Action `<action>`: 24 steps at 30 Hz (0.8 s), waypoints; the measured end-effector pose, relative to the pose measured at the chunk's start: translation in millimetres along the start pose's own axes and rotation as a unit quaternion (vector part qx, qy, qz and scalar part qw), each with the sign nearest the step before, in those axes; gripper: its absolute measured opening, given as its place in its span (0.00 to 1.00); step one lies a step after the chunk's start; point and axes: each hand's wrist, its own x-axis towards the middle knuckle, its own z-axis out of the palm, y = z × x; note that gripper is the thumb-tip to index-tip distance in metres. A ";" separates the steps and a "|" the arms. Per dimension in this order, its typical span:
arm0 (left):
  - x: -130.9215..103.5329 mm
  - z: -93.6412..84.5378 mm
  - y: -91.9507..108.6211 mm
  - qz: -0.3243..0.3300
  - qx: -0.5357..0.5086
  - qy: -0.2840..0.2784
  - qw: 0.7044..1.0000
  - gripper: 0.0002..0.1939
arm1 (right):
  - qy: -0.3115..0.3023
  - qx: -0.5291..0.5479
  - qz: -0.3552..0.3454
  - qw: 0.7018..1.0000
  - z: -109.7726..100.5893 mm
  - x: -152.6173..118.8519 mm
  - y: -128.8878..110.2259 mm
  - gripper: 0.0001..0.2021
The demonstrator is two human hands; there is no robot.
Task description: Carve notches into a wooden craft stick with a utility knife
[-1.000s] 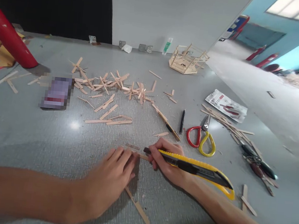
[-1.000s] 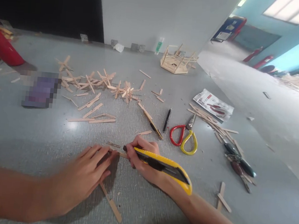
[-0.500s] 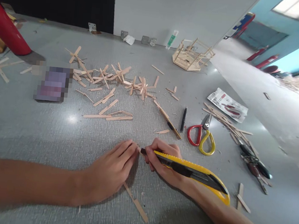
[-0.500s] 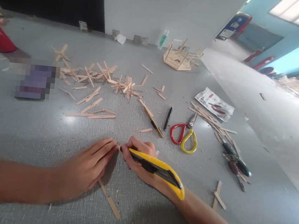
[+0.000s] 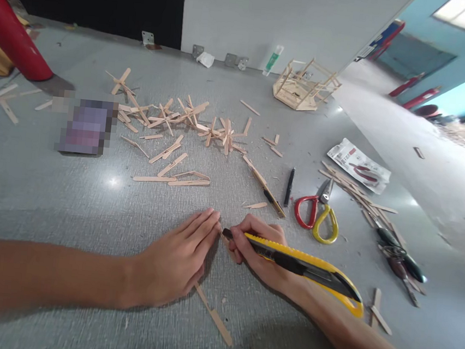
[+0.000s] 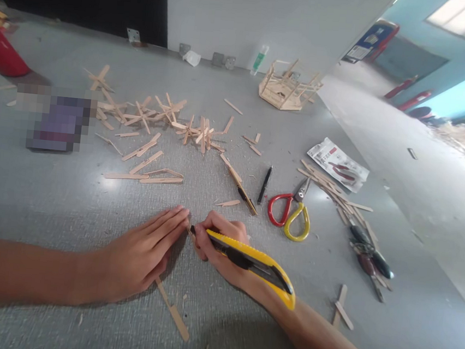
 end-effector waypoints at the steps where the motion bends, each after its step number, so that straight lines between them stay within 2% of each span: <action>1: 0.3 0.0 0.0 -0.002 -0.001 -0.001 1.000 0.28 | 0.001 0.003 -0.001 1.000 0.2 -0.2 0.3 0.14; 16: 0.9 0.3 2.0 0.008 0.047 0.007 0.999 0.28 | -0.006 0.032 0.015 0.999 3.0 -0.4 1.1 0.15; 24: 1.2 3.7 3.6 0.011 0.071 0.036 0.997 0.27 | -0.005 0.016 0.014 1.000 3.6 0.0 -0.9 0.14</action>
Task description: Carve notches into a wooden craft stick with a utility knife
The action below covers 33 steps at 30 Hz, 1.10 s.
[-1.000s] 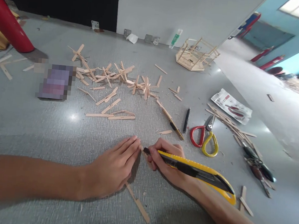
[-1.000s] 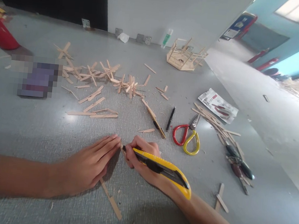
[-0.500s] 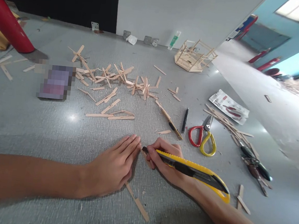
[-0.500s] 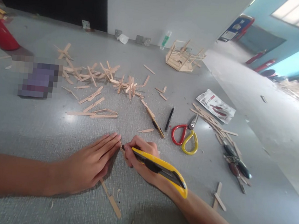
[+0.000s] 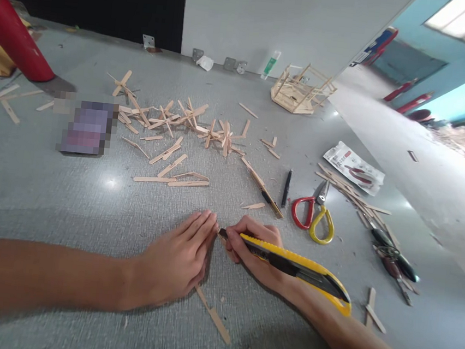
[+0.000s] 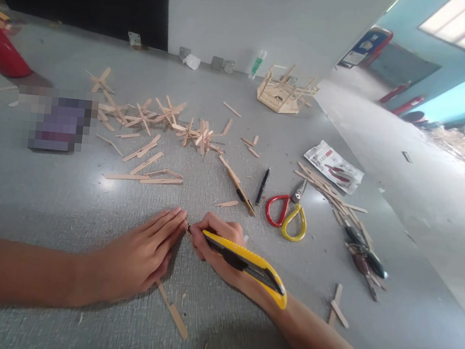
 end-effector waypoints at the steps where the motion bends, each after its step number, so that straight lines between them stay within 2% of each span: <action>1: 0.1 0.5 0.2 0.002 -0.001 -0.002 1.000 0.27 | 0.005 -0.015 -0.008 1.000 0.2 0.6 -1.6 0.15; 6: -0.1 0.8 1.4 0.000 -0.006 -0.012 1.000 0.27 | 0.052 -0.126 -0.054 0.989 1.4 5.3 -10.5 0.18; 14: 1.6 -6.0 1.5 -0.001 0.008 -0.037 0.999 0.29 | 0.062 -0.119 -0.075 0.988 5.8 7.1 -10.8 0.19; 23: 6.5 -10.0 0.2 0.023 0.079 -0.069 0.994 0.31 | 0.017 -0.121 -0.088 0.989 3.0 3.8 -7.0 0.16; 33: 8.0 -10.0 1.4 0.017 0.078 -0.071 0.994 0.32 | -0.016 -0.132 -0.102 0.986 -0.1 3.0 -5.9 0.14</action>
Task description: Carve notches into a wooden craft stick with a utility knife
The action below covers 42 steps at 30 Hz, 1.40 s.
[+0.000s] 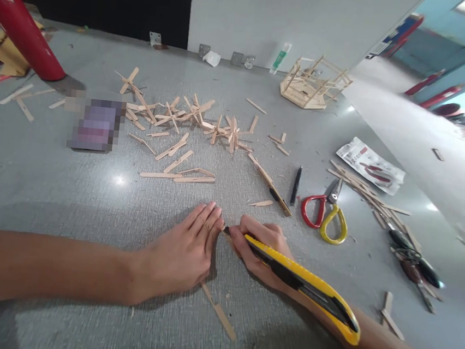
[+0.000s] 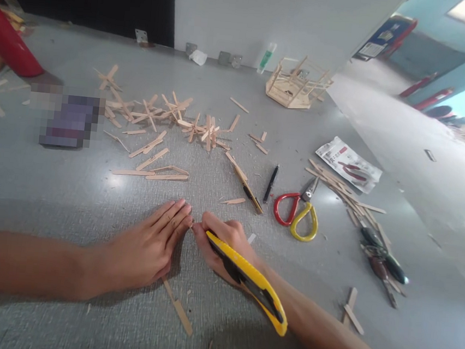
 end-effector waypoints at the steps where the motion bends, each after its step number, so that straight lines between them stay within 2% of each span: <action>1: 0.0 0.1 0.2 0.001 0.005 -0.001 1.000 0.32 | 0.001 -0.002 -0.001 1.000 -0.2 0.0 -0.1 0.14; 12: -0.1 0.7 -0.4 -0.002 0.027 0.002 1.000 0.32 | -0.004 0.018 0.008 1.000 -3.4 0.1 -3.3 0.16; 20: -0.1 -1.6 -0.3 0.008 0.030 -0.009 0.999 0.33 | -0.007 0.044 0.019 0.999 -1.5 -1.3 3.1 0.16; 28: -1.0 0.3 -0.3 0.004 0.032 0.006 0.999 0.32 | -0.015 0.087 0.036 0.995 -0.9 -2.3 6.0 0.17; 35: 1.1 0.1 -1.1 0.011 0.030 0.007 0.999 0.32 | 0.044 0.107 0.040 0.993 -1.3 -0.8 4.8 0.18; 42: 0.1 1.6 0.5 0.010 0.038 0.016 0.999 0.32 | 0.023 0.092 0.064 0.993 1.5 1.6 5.5 0.17</action>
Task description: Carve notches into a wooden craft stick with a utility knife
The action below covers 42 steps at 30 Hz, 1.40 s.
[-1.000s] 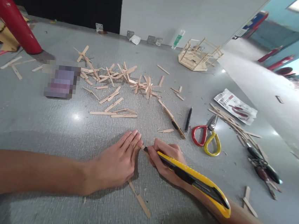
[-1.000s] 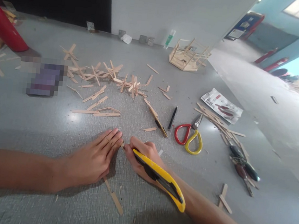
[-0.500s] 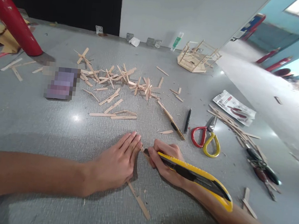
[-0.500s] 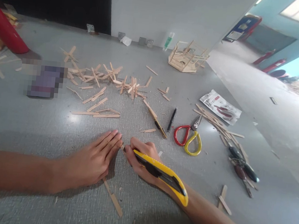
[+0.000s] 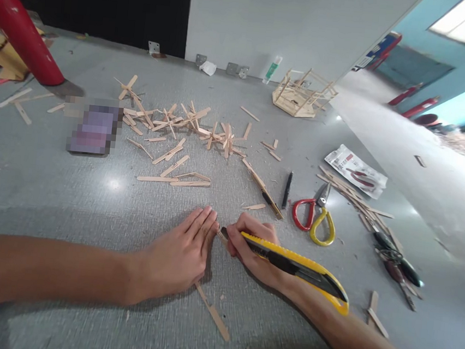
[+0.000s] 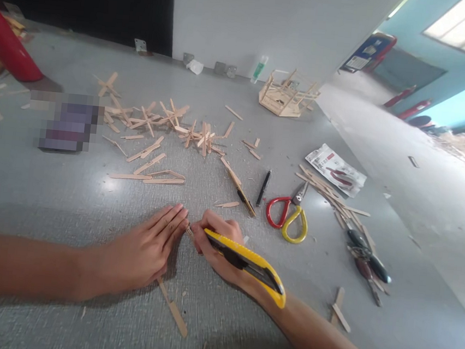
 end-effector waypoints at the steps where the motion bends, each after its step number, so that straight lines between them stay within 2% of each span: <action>1: 0.2 0.2 0.2 0.001 0.001 0.001 1.000 0.32 | -0.003 0.002 0.000 1.000 0.1 -0.1 0.2 0.17; 10: 0.4 1.1 0.2 -0.001 0.009 0.004 1.000 0.31 | -0.008 0.013 0.002 1.000 0.1 -0.6 0.6 0.16; 22: 0.2 2.3 0.9 -0.005 -0.029 -0.005 1.000 0.31 | -0.018 0.034 0.009 0.999 0.1 0.2 0.8 0.16; 36: 1.0 5.0 1.3 -0.011 -0.021 0.008 1.000 0.32 | -0.019 0.031 0.012 0.999 -0.3 0.2 -0.9 0.16; 42: 0.7 3.3 0.8 -0.006 -0.017 -0.003 1.000 0.31 | -0.017 0.001 -0.009 1.000 -1.3 1.4 -7.2 0.17</action>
